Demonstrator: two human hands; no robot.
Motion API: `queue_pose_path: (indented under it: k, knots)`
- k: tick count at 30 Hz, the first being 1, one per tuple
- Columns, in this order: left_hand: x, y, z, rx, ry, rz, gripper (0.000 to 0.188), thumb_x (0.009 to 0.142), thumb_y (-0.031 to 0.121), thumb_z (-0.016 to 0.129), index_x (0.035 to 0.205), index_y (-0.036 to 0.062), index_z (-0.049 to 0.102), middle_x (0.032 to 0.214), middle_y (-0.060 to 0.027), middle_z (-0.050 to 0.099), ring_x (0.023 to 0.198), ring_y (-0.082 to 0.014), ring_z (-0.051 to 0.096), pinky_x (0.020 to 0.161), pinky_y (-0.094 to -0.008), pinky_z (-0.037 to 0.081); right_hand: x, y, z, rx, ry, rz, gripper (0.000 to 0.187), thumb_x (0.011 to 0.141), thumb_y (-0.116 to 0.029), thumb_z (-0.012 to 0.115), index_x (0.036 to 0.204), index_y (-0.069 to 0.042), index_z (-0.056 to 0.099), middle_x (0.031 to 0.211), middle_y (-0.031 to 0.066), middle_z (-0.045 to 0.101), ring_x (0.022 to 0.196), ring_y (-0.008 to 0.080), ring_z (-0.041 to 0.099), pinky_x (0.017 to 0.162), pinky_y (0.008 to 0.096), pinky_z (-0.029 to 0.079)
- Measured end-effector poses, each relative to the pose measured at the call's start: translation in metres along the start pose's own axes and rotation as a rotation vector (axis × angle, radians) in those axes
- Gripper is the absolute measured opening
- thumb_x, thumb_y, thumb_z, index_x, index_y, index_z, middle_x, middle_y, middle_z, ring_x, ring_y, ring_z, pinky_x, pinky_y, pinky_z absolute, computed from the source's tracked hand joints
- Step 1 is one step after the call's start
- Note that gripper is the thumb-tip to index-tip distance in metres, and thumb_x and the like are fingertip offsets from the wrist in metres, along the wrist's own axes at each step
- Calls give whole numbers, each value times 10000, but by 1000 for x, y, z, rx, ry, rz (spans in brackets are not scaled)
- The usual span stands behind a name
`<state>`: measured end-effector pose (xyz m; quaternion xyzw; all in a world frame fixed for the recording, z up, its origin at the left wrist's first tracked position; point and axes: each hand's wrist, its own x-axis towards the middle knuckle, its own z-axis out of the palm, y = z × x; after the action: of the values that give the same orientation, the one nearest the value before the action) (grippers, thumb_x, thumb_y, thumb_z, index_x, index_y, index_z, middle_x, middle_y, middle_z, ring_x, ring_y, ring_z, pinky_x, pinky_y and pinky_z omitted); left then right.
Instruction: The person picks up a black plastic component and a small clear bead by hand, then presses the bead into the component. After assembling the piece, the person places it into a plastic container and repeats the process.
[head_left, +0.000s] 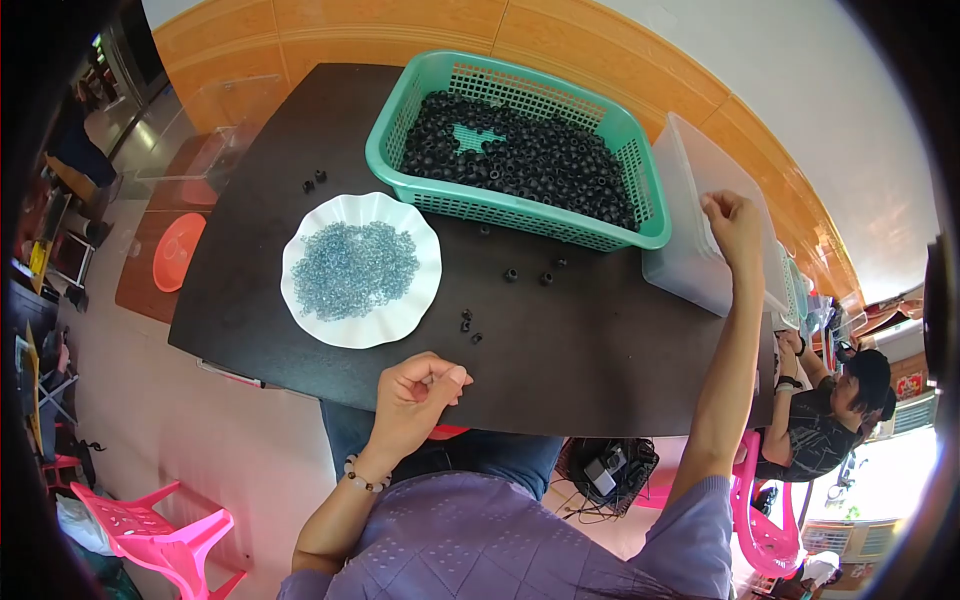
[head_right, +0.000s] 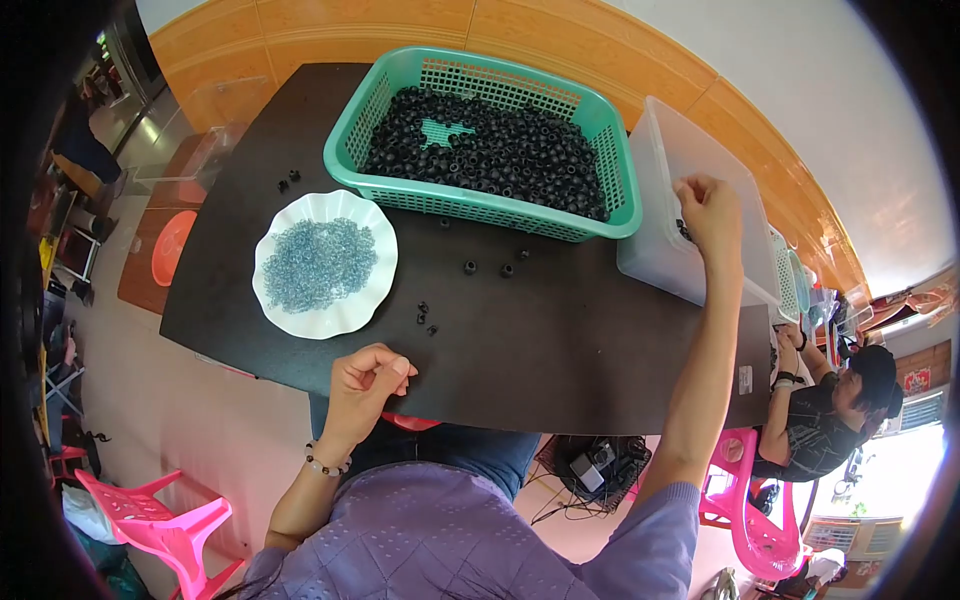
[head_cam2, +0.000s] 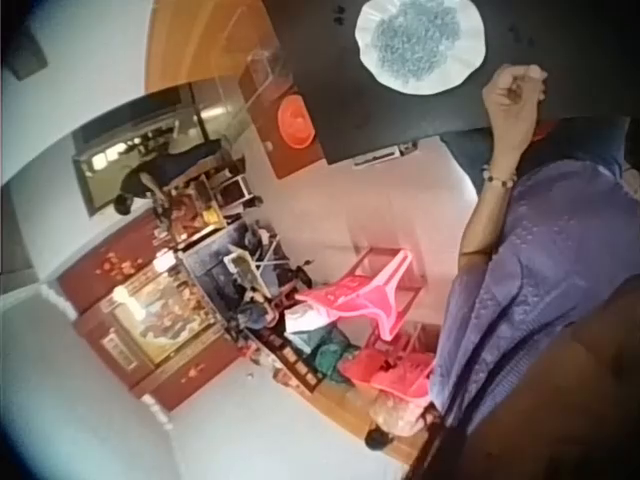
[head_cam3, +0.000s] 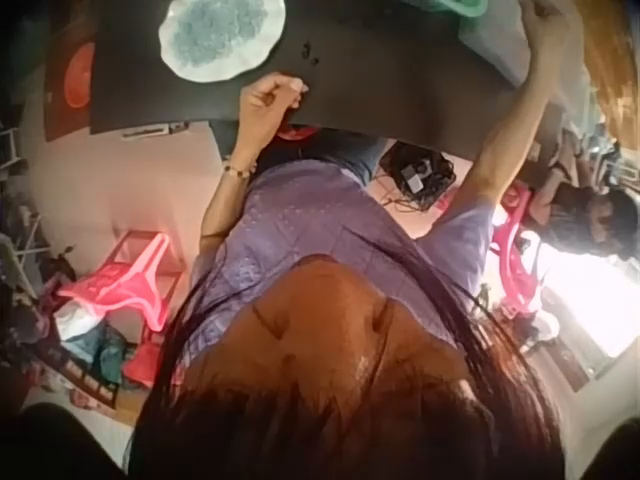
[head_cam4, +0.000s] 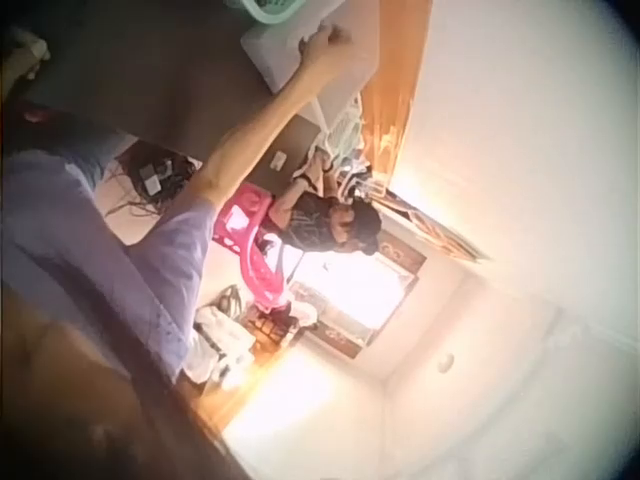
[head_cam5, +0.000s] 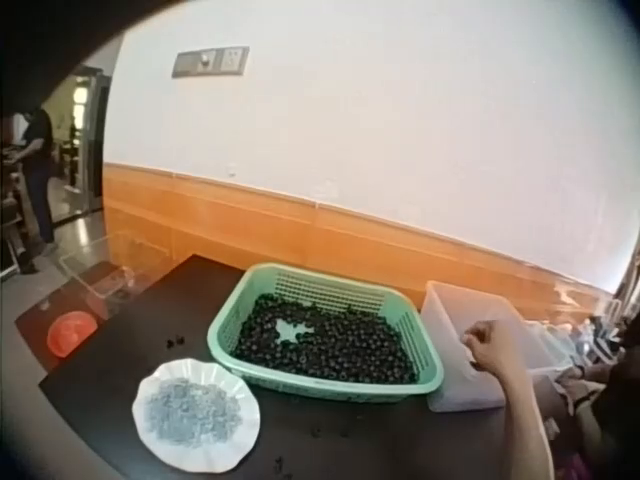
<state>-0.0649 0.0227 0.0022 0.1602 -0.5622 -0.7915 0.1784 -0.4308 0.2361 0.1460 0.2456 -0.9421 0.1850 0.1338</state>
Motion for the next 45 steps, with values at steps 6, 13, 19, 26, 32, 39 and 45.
queue_pose_path:
  k: [6,13,19,26,32,39,45]
  knots:
    - [3,-3,-2,11,2,8,144,911,77,587,820,-8,659,787,-37,625,646,-48,538,597,-192,441,12,-101,28,275,62,-308,246,867,-207,617,876,34,664,705,86,640,669,131,580,640,285,460]
    - [-1,-1,0,245,20,158,125,860,52,634,769,-24,675,694,-26,574,589,-40,485,525,-195,367,88,-167,135,255,-535,-459,204,868,-126,602,1032,-7,620,967,137,659,928,221,613,810,323,474]
    - [-2,0,2,351,20,239,80,801,33,689,737,-12,673,594,-18,538,504,-48,433,471,-219,328,139,-177,209,-40,-558,-547,289,817,-157,664,1057,-3,615,1039,181,648,999,306,610,868,374,479]
    - [1,5,0,355,1,226,72,791,56,704,751,1,682,621,-34,574,508,-62,476,467,-211,356,142,-195,233,-115,-559,-628,629,724,-459,740,1131,0,598,1122,213,612,1068,364,564,927,418,455]
    - [3,5,-1,337,-14,236,61,793,55,703,773,0,686,640,-39,586,517,-66,489,475,-208,369,121,-205,240,-108,-494,-654,686,716,-498,749,1111,16,524,1065,207,526,1030,347,510,922,399,435]
    - [2,5,0,335,-26,250,54,795,56,703,781,5,690,649,-44,593,521,-72,500,477,-211,378,111,-202,225,-42,-527,-659,601,727,-446,763,1065,7,558,1043,198,546,986,330,536,890,375,451]
    - [2,6,1,357,-14,253,56,796,60,703,777,9,690,647,-43,596,516,-74,508,478,-212,389,100,-204,211,109,-737,-694,473,780,-361,718,1049,-6,560,1015,180,584,1008,291,566,870,373,457]
